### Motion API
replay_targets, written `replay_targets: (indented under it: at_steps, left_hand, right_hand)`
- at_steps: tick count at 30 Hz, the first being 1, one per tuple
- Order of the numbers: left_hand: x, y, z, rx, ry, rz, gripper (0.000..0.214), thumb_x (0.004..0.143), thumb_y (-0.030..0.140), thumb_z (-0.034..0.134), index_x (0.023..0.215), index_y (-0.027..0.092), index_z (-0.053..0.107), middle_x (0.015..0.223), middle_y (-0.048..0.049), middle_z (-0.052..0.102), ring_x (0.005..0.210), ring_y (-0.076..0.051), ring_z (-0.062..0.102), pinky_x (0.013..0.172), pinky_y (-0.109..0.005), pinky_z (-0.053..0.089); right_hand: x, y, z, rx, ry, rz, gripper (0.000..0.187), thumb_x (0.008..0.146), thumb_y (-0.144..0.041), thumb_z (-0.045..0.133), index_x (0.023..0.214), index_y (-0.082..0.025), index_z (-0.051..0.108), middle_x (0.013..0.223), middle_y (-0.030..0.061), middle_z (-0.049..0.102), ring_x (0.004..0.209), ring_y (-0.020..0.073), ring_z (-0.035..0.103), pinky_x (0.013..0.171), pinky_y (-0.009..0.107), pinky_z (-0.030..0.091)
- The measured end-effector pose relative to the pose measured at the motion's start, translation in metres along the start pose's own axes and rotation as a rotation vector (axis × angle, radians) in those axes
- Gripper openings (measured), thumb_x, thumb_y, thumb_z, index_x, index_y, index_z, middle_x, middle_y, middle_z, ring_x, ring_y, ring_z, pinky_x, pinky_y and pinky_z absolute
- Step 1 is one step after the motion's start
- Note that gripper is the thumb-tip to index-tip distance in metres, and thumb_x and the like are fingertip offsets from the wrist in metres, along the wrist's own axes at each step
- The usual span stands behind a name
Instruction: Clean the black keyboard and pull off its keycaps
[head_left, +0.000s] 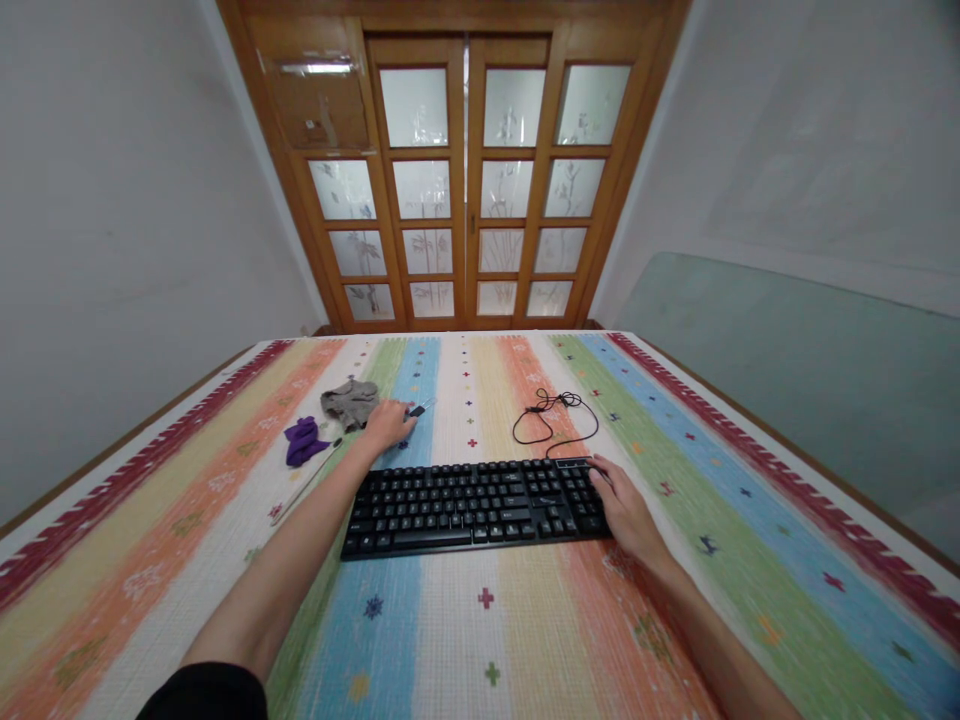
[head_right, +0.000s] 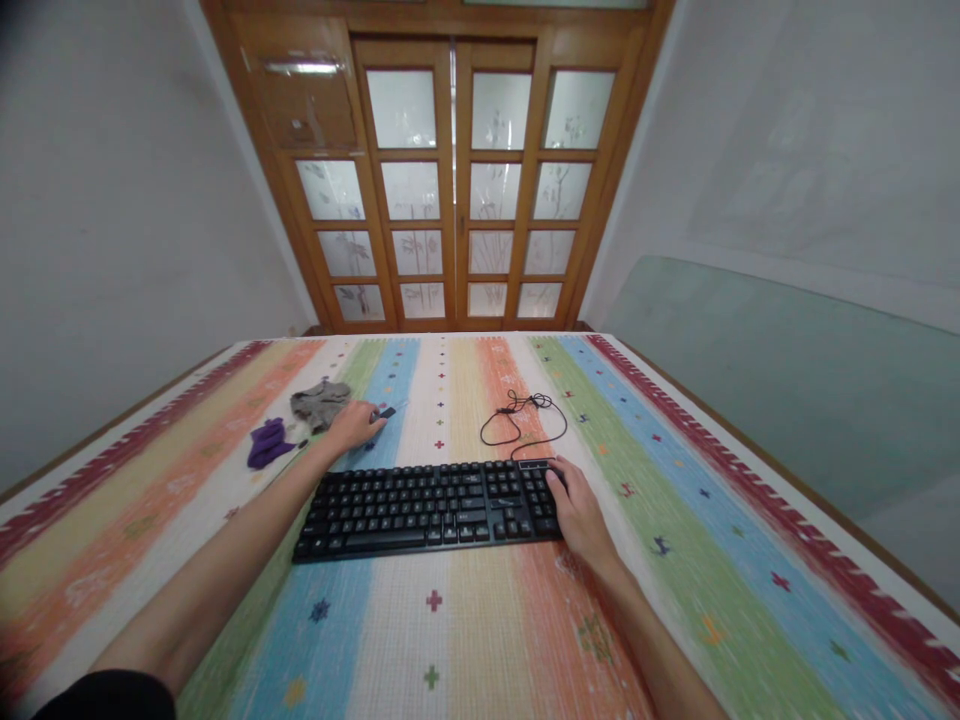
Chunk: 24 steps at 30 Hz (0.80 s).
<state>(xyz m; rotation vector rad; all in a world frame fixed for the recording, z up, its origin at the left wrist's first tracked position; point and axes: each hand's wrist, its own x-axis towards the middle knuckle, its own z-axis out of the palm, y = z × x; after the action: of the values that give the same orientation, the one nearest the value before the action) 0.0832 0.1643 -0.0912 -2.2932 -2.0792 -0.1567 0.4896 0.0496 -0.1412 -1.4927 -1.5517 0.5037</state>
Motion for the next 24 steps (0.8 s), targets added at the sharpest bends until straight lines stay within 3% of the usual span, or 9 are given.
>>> replay_targets:
  at_steps: [4, 11, 17, 24]
  left_hand:
    - [0.003, 0.006, 0.004, -0.003, 0.017, -0.012, 0.036, 0.091, 0.033, 0.049, 0.116, 0.014, 0.066, 0.107, -0.0146, 0.068, 0.109, -0.028, 0.058, 0.093, -0.035, 0.044]
    - [0.002, 0.005, 0.004, -0.016, 0.037, -0.013, 0.036, 0.092, 0.036, 0.048, 0.113, 0.015, 0.068, 0.105, -0.0133, 0.068, 0.108, -0.027, 0.058, 0.092, -0.033, 0.044]
    - [-0.006, -0.009, 0.001, -0.032, 0.039, 0.019, 0.031, 0.088, 0.038, 0.053, 0.094, 0.015, 0.073, 0.094, -0.0137, 0.070, 0.101, -0.028, 0.061, 0.086, -0.034, 0.046]
    - [-0.011, -0.009, 0.000, -0.025, 0.048, 0.041, 0.026, 0.088, 0.032, 0.053, 0.089, 0.015, 0.072, 0.095, -0.0132, 0.070, 0.100, -0.027, 0.062, 0.084, -0.032, 0.047]
  right_hand:
    - [0.000, 0.001, 0.000, -0.009, -0.008, -0.003, 0.048, 0.089, -0.053, 0.040, 0.113, -0.017, 0.061, 0.127, 0.0143, 0.060, 0.123, 0.0275, 0.051, 0.112, 0.047, 0.031]
    - [-0.001, 0.002, 0.000, -0.013, -0.011, -0.011, 0.046, 0.089, -0.053, 0.040, 0.113, -0.018, 0.060, 0.127, 0.0133, 0.060, 0.122, 0.0270, 0.051, 0.111, 0.047, 0.032]
    - [-0.001, 0.000, 0.000, -0.023, -0.023, -0.016, 0.048, 0.089, -0.054, 0.040, 0.112, -0.018, 0.060, 0.126, 0.0140, 0.060, 0.121, 0.0275, 0.052, 0.111, 0.047, 0.033]
    - [0.000, -0.003, -0.001, -0.024, -0.020, -0.007, 0.048, 0.087, -0.055, 0.040, 0.110, -0.019, 0.060, 0.125, 0.0135, 0.060, 0.120, 0.0278, 0.053, 0.110, 0.048, 0.034]
